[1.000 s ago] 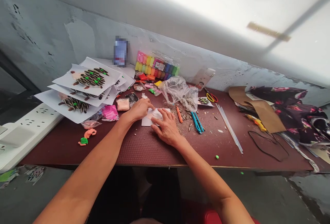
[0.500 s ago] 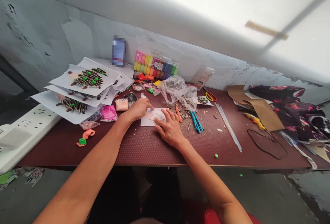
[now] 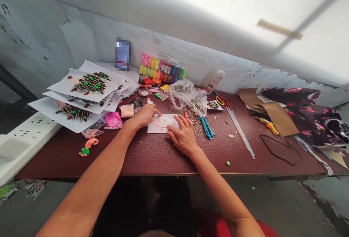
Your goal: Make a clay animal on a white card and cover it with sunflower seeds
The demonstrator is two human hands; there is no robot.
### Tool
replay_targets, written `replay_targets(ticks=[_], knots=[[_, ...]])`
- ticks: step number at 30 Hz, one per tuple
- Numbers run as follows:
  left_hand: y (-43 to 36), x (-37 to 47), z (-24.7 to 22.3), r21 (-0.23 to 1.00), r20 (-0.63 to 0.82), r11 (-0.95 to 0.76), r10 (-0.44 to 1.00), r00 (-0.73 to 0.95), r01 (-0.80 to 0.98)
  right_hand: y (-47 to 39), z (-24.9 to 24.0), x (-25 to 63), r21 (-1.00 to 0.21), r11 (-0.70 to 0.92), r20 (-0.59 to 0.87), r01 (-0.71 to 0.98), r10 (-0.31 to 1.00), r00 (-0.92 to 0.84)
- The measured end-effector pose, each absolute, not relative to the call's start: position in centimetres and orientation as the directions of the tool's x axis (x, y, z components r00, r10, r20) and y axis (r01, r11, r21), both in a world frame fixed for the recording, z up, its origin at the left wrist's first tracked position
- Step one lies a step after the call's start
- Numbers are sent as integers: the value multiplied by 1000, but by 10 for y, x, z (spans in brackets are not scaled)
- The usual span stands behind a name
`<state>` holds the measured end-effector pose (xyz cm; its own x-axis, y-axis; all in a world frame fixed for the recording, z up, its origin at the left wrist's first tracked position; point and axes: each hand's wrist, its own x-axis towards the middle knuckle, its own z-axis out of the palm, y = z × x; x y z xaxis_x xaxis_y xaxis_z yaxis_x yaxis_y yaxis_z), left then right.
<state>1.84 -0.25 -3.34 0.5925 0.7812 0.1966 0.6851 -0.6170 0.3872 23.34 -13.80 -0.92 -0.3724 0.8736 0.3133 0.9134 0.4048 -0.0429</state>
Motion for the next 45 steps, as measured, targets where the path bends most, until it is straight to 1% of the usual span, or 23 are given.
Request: replay_targets(ticks=[5,12,18,20,24,29,32,36,38,40,45], knots=[[-4,19,-32,370,185,-612,786,590,699,-137,-9,232,-56,407,313,912,874,-371],[-5,19,-31,376,185,-610,787,588,698,-135,-11,232,-73,436,276,897,873,-401],[-4,19,-30,393,174,-606,788,591,692,-135,-8,239,-130,390,396,912,863,-313],[-3,19,-31,393,177,-609,786,593,689,-136,-7,241,-111,394,392,912,861,-324],[-2,19,-32,387,195,-625,774,602,678,-140,-8,242,-51,411,331,910,867,-373],[-4,18,-31,386,194,-622,777,599,682,-141,-12,239,-41,371,310,928,887,-341],[-4,18,-31,388,194,-620,778,598,682,-140,-14,240,-70,361,320,930,891,-322],[-1,19,-34,390,189,-613,783,592,687,-138,-14,244,-164,332,389,929,887,-249],[-1,19,-35,392,191,-613,784,591,686,-137,-15,246,-181,312,413,933,885,-216],[-1,19,-35,394,198,-616,782,591,682,-137,-15,245,-158,310,405,937,886,-225],[-3,19,-32,398,206,-620,779,593,676,-139,-14,239,-85,336,328,938,899,-292]])
